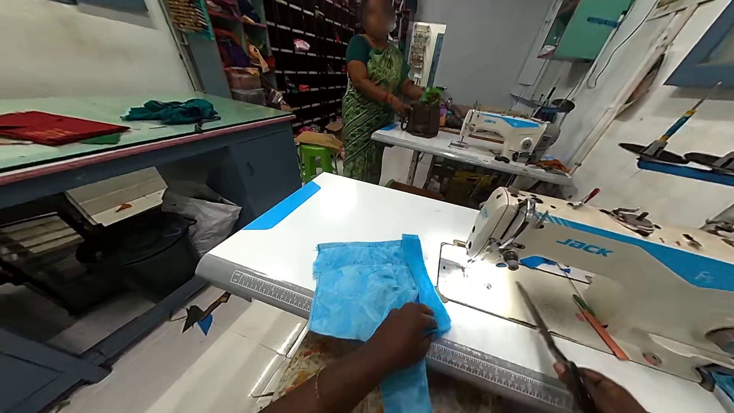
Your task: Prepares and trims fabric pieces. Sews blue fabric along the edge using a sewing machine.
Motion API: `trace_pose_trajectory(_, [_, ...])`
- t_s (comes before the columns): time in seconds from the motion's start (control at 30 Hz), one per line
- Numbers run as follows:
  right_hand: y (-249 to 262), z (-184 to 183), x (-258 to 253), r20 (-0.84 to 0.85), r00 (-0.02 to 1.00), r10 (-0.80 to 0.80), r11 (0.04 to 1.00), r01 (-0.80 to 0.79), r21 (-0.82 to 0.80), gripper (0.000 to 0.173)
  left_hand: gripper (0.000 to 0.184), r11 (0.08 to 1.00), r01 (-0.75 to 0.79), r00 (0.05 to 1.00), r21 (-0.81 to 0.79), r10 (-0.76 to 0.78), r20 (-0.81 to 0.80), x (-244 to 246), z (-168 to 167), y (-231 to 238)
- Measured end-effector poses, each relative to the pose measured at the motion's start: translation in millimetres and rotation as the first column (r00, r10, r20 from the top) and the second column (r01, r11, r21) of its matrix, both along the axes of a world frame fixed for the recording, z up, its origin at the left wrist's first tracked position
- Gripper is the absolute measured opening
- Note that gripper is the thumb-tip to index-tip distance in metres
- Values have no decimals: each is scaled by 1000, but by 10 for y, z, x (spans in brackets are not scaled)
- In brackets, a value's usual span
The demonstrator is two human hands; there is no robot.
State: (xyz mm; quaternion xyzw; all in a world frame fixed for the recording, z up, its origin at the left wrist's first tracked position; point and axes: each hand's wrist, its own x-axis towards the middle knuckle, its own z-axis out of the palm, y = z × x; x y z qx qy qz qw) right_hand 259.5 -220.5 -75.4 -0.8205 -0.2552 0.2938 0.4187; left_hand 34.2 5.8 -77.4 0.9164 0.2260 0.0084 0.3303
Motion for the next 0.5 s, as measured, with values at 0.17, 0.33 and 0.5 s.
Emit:
trace_pose_trajectory(0.17, [185,-79,370,510,852,122,939,67,-336,44,39,987,-69,995,148,58,75,-143,124,-502])
trace_pose_trajectory(0.33, [631,55,-88,575,785,228,972,-213,-94,29,13,852,-81,849,518,-214,484,6,-272,-772])
trace_pose_trajectory(0.5, [1206,-4,-655,218,861,460,888,-441,-130,49,21,748,142,854,648,-424,303,75,-437,-893])
